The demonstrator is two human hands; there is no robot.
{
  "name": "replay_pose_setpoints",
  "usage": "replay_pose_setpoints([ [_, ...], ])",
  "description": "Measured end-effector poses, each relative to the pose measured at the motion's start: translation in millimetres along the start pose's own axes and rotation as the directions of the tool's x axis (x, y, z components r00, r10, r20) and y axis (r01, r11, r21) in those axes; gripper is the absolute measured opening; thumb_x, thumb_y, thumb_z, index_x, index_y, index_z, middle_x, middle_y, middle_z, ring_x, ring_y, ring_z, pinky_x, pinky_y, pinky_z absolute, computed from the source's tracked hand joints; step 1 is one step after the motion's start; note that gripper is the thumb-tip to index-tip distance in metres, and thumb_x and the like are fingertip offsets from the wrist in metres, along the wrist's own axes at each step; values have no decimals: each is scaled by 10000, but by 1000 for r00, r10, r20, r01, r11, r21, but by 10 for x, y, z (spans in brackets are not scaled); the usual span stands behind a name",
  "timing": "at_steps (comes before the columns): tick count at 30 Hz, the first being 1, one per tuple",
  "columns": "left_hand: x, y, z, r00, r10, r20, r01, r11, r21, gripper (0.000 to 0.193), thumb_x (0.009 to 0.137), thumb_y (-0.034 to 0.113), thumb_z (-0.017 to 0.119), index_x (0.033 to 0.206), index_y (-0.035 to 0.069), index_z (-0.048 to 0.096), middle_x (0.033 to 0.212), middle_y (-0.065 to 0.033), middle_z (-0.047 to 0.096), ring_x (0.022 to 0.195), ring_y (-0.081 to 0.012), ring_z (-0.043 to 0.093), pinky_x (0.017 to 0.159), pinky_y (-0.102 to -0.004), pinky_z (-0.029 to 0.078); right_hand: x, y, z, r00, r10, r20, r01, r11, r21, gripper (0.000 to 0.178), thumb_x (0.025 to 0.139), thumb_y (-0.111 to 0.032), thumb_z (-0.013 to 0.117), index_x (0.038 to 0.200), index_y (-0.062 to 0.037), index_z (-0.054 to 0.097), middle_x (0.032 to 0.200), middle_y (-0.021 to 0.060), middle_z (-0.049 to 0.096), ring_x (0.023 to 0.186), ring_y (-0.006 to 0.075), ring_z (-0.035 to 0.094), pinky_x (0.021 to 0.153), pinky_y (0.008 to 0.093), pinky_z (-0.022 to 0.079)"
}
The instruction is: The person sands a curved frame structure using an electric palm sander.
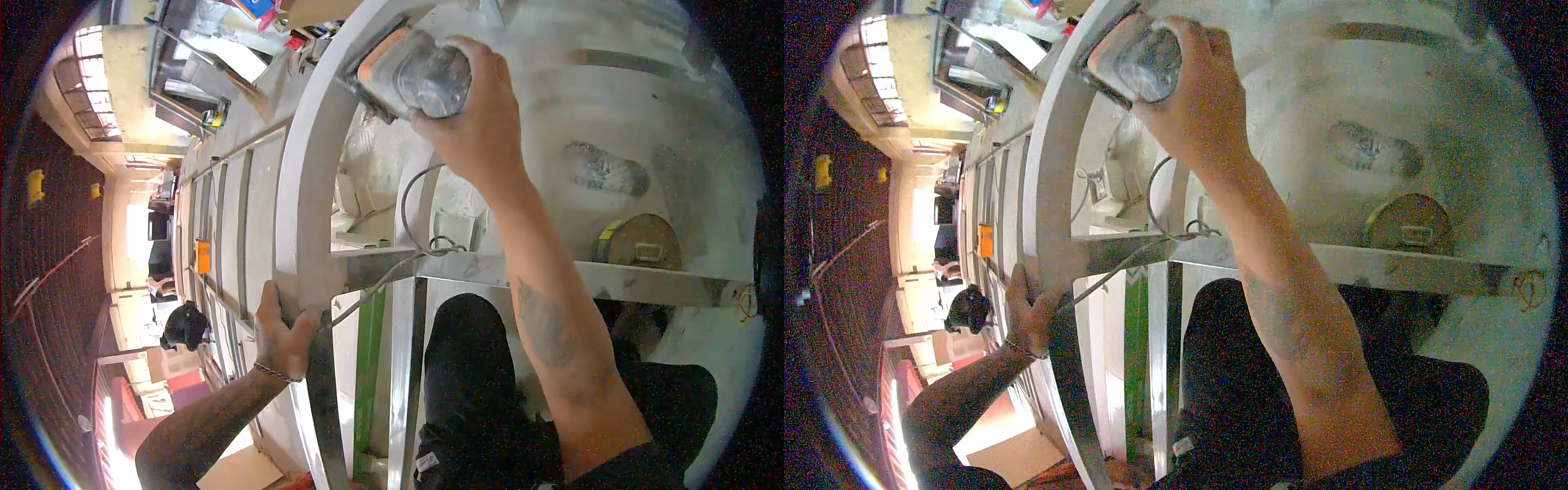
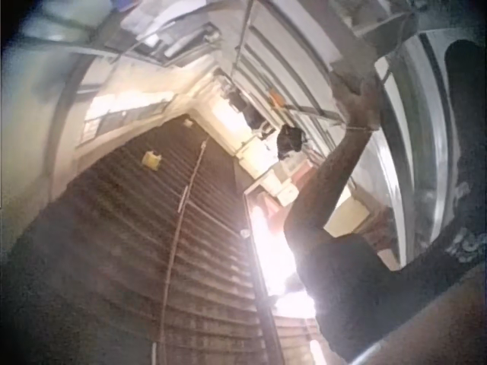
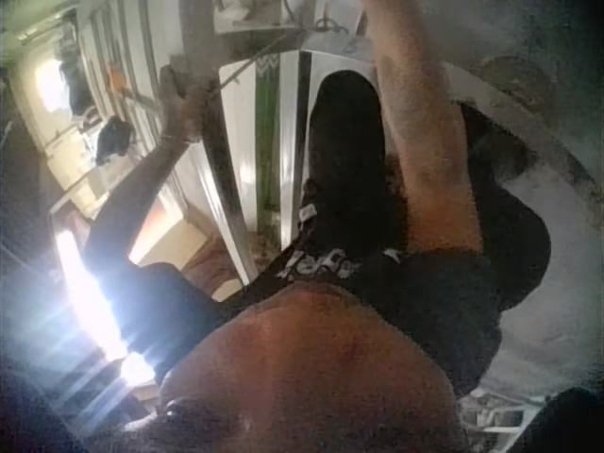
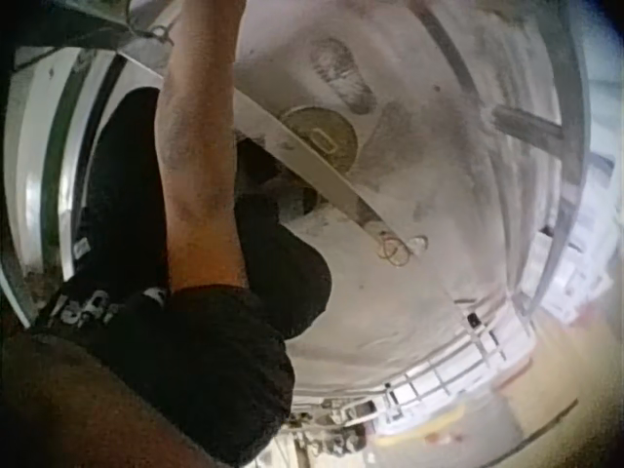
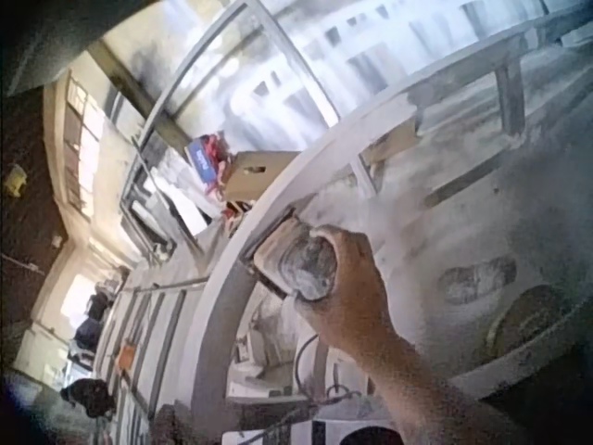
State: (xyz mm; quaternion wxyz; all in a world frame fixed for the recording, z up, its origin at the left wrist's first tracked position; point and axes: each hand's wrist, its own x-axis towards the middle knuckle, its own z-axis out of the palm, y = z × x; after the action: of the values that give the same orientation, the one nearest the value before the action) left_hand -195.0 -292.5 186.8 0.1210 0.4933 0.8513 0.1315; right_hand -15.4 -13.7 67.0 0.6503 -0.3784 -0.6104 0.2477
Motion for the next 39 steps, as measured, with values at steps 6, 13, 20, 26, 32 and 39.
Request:
replay_pose_setpoints([
  [6,14,10,9,1000,-7,-13,5,993,-116,441,843,304,710,1060,-35,531,884,-169,660,788,-241,626,728,-403,524,-94,-111,-27,998,33,47,-34,999,5,794,660,-137,881,1368,-92,526,1246,187,607,1153,408,614,976,486,525],
  [13,6,36,-33,1000,26,2,-26,997,-74,466,848,308,697,1101,-49,537,897,-186,659,799,-262,634,744,-417,528,-178,-133,-3,998,8,59,-9,1000,25,811,663,-159,881,1383,-86,515,1259,188,603,1157,404,618,987,483,522],
  [20,5,22,-31,999,49,14,-47,996,-78,455,842,305,698,1093,-43,545,916,-177,664,823,-262,633,766,-410,528,-93,-126,-13,997,78,22,-77,996,-49,823,664,-162,874,1395,-74,506,1247,203,604,1149,395,626,989,480,520],
  [26,-16,22,-62,999,43,-23,-45,993,-110,447,838,304,699,1085,-35,544,917,-167,659,834,-250,626,776,-410,523,-215,-355,22,987,120,106,-129,988,83,829,661,-165,875,1394,-59,503,1240,215,608,1135,410,630,984,481,523],
  [32,13,-19,-13,1000,-2,24,5,989,-148,454,840,313,705,1085,-34,546,925,-166,657,846,-241,618,794,-397,520,-82,-233,-15,997,69,43,-66,995,-74,829,666,-170,872,1395,-57,495,1231,217,607,1132,415,630,973,489,529],
  [39,-13,71,-13,1000,13,-18,-15,992,-125,445,846,298,702,1089,-42,549,924,-161,654,848,-235,613,796,-390,518,-269,-308,5,993,88,77,-91,995,44,814,670,-169,864,1390,-65,498,1237,205,607,1140,407,622,983,489,522],
])
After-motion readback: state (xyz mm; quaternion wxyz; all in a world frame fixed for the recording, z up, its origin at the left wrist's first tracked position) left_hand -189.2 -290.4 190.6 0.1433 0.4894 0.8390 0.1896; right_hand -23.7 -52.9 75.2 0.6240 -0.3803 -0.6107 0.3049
